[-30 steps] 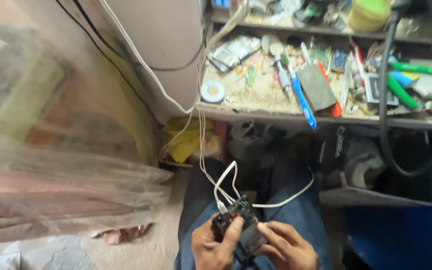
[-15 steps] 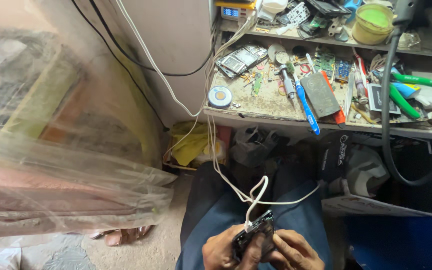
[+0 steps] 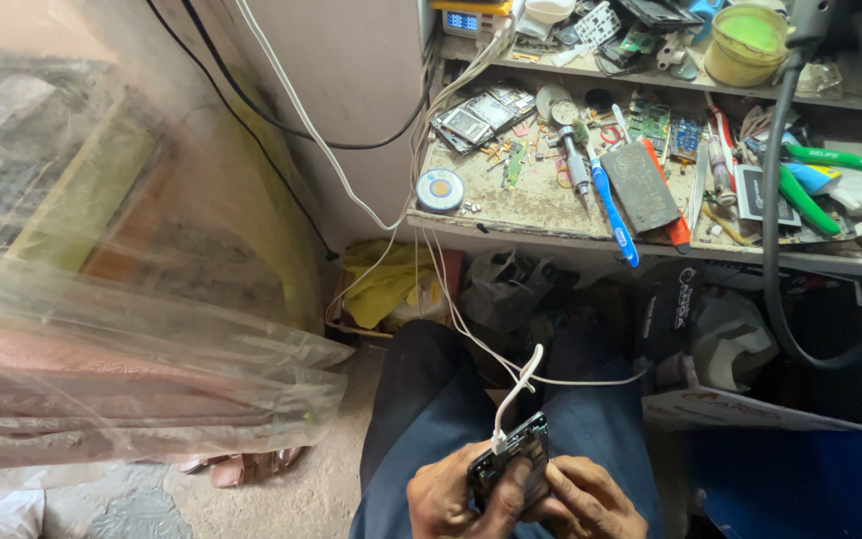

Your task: The person connects a battery to a phone circuit board, attaches a white charging cable to the board's port, and then fits the components together by hand.

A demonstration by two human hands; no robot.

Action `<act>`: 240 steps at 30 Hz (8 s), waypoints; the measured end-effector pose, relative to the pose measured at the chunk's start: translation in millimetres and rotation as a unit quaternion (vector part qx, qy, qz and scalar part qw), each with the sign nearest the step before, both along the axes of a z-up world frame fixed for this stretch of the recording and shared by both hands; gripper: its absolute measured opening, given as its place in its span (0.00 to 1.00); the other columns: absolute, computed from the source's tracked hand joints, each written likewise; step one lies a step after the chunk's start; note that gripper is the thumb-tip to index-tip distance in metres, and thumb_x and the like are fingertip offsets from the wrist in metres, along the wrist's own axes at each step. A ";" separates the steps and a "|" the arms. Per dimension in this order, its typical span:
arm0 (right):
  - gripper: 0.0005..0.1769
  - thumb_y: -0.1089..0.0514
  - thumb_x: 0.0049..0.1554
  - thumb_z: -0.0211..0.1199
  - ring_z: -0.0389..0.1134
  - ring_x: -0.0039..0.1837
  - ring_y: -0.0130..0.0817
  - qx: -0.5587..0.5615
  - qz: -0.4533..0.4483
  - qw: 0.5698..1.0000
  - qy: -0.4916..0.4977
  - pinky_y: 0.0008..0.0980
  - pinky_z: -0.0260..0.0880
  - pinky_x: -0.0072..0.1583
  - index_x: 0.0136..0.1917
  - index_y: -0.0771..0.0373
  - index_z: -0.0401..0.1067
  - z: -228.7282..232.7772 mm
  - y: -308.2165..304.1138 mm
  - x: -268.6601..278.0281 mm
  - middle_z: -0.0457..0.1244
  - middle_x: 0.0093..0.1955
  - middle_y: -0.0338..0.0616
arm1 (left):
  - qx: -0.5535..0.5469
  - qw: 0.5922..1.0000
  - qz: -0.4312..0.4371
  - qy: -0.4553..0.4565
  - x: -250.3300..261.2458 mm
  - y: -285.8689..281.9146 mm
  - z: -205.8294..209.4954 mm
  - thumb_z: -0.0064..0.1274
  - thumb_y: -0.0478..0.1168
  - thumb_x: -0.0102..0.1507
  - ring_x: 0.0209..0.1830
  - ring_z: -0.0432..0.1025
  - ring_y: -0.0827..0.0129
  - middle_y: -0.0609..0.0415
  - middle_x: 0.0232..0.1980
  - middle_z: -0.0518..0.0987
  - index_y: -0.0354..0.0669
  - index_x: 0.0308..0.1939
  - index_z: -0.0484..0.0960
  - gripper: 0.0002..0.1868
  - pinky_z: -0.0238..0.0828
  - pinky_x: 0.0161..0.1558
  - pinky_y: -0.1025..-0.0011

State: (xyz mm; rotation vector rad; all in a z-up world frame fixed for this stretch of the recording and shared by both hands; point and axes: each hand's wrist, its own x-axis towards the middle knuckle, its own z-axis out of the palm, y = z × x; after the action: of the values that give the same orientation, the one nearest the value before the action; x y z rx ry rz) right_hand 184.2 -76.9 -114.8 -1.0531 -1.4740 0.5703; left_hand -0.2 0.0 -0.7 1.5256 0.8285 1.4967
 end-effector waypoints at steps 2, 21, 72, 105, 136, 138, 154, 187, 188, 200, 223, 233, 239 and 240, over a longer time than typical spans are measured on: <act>0.30 0.68 0.46 0.74 0.74 0.61 0.38 0.008 -0.011 0.999 -0.033 0.35 0.77 0.61 0.63 0.57 0.77 -1.2 1.4 3.3 0.69 0.60 0.48 | -0.001 1.000 -0.001 0.006 -0.5 0.1 -1.3 0.64 0.31 0.61 0.33 0.87 0.66 0.45 0.37 0.88 0.32 0.46 0.85 0.11 0.82 0.35 0.74; 0.32 0.68 0.41 0.77 0.74 0.60 0.39 -0.013 -0.035 0.998 -0.049 0.33 0.81 0.58 0.60 0.59 0.77 1.6 1.5 -0.8 0.70 0.58 0.49 | -0.100 0.994 0.007 -0.043 2.9 -3.1 9.7 0.61 0.29 0.60 0.32 0.84 0.69 0.47 0.34 0.88 0.30 0.43 0.86 0.08 0.79 0.36 0.75; 0.29 0.62 0.41 0.77 0.79 0.50 0.33 -0.221 -0.112 0.960 -0.132 0.30 0.78 0.49 0.58 0.60 0.79 66.9 13.4 -39.0 0.73 0.48 0.46 | -0.347 0.923 -0.025 -0.162 4.5 11.1 -20.6 0.56 0.36 0.66 0.30 0.74 0.79 0.56 0.33 0.83 0.34 0.41 0.83 0.07 0.72 0.33 0.79; 0.32 0.60 0.39 0.79 0.78 0.46 0.28 -0.196 -0.117 0.964 -0.136 0.27 0.78 0.46 0.59 0.62 0.78 72.4 13.0 -36.7 0.72 0.45 0.46 | -0.326 0.941 -0.032 -0.084 3.7 15.6 -21.7 0.58 0.41 0.66 0.29 0.75 0.80 0.57 0.32 0.84 0.36 0.41 0.82 0.10 0.74 0.32 0.78; 0.30 0.63 0.45 0.76 0.75 0.44 0.26 -0.169 -0.095 0.971 -0.143 0.23 0.77 0.45 0.61 0.67 0.75 106.9 17.9 -42.9 0.69 0.49 0.45 | -0.327 0.937 -0.052 -0.111 2.2 10.7 -37.1 0.56 0.40 0.68 0.38 0.76 0.80 0.57 0.41 0.84 0.35 0.49 0.80 0.11 0.75 0.42 0.78; 0.29 0.63 0.45 0.76 0.76 0.44 0.26 -0.167 -0.096 0.970 -0.145 0.23 0.76 0.45 0.61 0.67 0.75 105.7 17.8 -43.9 0.69 0.49 0.46 | -0.321 0.942 -0.043 -0.087 1.3 10.5 -36.3 0.56 0.40 0.68 0.38 0.76 0.80 0.57 0.40 0.84 0.35 0.49 0.80 0.11 0.76 0.42 0.78; 0.30 0.62 0.44 0.77 0.74 0.41 0.26 -0.174 -0.098 0.967 -0.156 0.24 0.76 0.42 0.60 0.65 0.76 97.2 17.6 -39.4 0.69 0.44 0.44 | -0.360 0.925 -0.038 -0.112 5.2 10.7 -44.6 0.56 0.39 0.67 0.36 0.76 0.78 0.56 0.40 0.83 0.35 0.49 0.80 0.11 0.76 0.39 0.77; 0.43 0.51 0.40 0.83 0.74 0.32 0.22 -0.264 0.004 0.954 -0.139 0.24 0.76 0.31 0.66 0.65 0.73 44.3 2.1 -15.1 0.70 0.37 0.40 | -0.428 0.889 -0.073 -0.145 -2.6 -0.9 -61.0 0.57 0.40 0.65 0.31 0.76 0.77 0.55 0.35 0.84 0.35 0.46 0.81 0.11 0.74 0.34 0.76; 0.43 0.50 0.40 0.85 0.74 0.30 0.21 -0.252 0.019 0.958 -0.137 0.24 0.75 0.30 0.66 0.66 0.73 38.1 -1.4 -13.6 0.70 0.36 0.40 | -0.440 0.882 -0.074 -0.148 -3.8 -4.1 -62.1 0.57 0.40 0.65 0.31 0.76 0.77 0.55 0.35 0.84 0.35 0.46 0.81 0.12 0.74 0.33 0.76; 0.38 0.55 0.43 0.78 0.71 0.46 0.23 -0.251 -0.047 0.965 -0.062 0.23 0.73 0.46 0.64 0.66 0.71 88.1 15.0 -2.4 0.69 0.45 0.39 | -0.440 0.879 -0.137 -0.124 -8.3 -16.6 -54.7 0.56 0.39 0.67 0.34 0.76 0.79 0.56 0.38 0.83 0.35 0.49 0.80 0.11 0.76 0.36 0.77; 0.11 0.59 0.58 0.68 0.64 0.40 0.20 -0.415 0.134 0.890 0.131 0.22 0.65 0.42 0.37 0.67 0.75 82.6 74.0 -10.4 0.65 0.36 0.34 | -0.393 0.902 -0.173 0.037 -19.9 -36.5 -50.1 0.60 0.39 0.64 0.30 0.70 0.84 0.62 0.31 0.81 0.36 0.44 0.81 0.09 0.70 0.33 0.79; 0.12 0.59 0.58 0.68 0.62 0.39 0.21 -0.404 0.124 0.900 0.105 0.24 0.62 0.41 0.36 0.67 0.75 81.1 68.4 -7.9 0.63 0.36 0.35 | -0.327 0.925 -0.191 0.034 -20.7 -42.0 -87.0 0.63 0.37 0.64 0.32 0.69 0.84 0.63 0.32 0.79 0.35 0.46 0.82 0.10 0.69 0.36 0.79; 0.11 0.59 0.58 0.67 0.63 0.40 0.21 -0.353 0.055 0.925 0.128 0.23 0.64 0.43 0.36 0.67 0.75 81.5 54.9 -23.0 0.64 0.37 0.35 | -0.345 0.918 -0.195 0.005 -18.7 -39.8 -85.9 0.62 0.37 0.64 0.34 0.70 0.84 0.62 0.33 0.81 0.35 0.48 0.82 0.11 0.69 0.38 0.79; 0.11 0.59 0.58 0.67 0.63 0.40 0.21 -0.375 0.071 0.914 0.139 0.23 0.64 0.42 0.36 0.68 0.75 80.5 56.8 -21.3 0.64 0.37 0.35 | -0.340 0.921 -0.192 0.019 -19.7 -40.0 -84.5 0.63 0.37 0.64 0.34 0.71 0.84 0.62 0.33 0.81 0.35 0.48 0.82 0.11 0.70 0.38 0.79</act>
State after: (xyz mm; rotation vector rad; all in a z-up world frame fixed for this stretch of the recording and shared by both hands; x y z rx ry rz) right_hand 162.9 -20.1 -34.3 -1.3753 -1.0867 1.4042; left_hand -19.9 -40.0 -85.2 1.1005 0.8861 0.7720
